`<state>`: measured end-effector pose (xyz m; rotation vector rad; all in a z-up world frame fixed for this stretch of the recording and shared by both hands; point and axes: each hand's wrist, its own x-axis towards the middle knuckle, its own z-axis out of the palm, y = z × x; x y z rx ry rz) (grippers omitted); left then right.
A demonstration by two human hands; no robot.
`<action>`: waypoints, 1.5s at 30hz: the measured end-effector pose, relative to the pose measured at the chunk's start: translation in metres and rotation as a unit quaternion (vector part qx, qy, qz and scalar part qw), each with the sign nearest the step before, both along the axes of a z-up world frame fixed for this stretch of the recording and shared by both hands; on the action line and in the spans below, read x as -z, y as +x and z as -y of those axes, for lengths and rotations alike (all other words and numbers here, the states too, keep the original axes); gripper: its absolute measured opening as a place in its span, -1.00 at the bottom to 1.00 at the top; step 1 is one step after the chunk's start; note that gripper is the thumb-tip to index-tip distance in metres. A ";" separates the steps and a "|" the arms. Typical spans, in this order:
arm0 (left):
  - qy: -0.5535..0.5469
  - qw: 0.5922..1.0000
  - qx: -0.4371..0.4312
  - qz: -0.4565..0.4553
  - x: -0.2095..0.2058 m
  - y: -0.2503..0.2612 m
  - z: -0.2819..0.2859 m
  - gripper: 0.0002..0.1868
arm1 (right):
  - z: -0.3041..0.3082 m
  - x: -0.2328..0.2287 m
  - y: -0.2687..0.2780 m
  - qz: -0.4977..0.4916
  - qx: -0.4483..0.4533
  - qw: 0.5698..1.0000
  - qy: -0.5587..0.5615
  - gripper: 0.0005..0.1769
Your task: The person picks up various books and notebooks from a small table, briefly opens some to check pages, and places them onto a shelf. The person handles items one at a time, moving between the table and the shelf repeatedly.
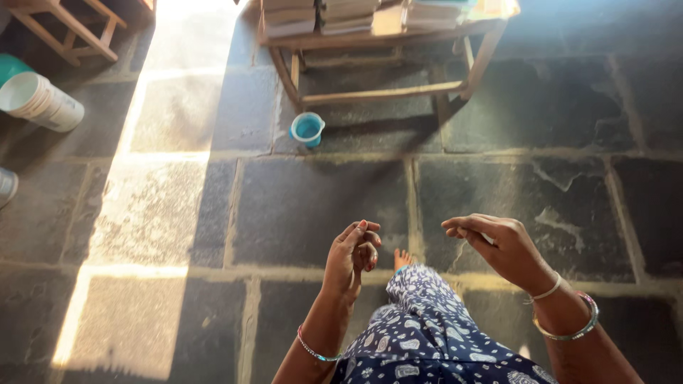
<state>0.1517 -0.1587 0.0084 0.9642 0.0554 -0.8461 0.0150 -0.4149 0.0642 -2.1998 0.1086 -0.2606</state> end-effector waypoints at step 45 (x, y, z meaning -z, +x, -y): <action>0.151 0.986 0.048 0.057 0.108 0.637 0.552 -0.67 | 0.528 0.080 0.573 -0.097 0.170 0.981 -0.010 -0.49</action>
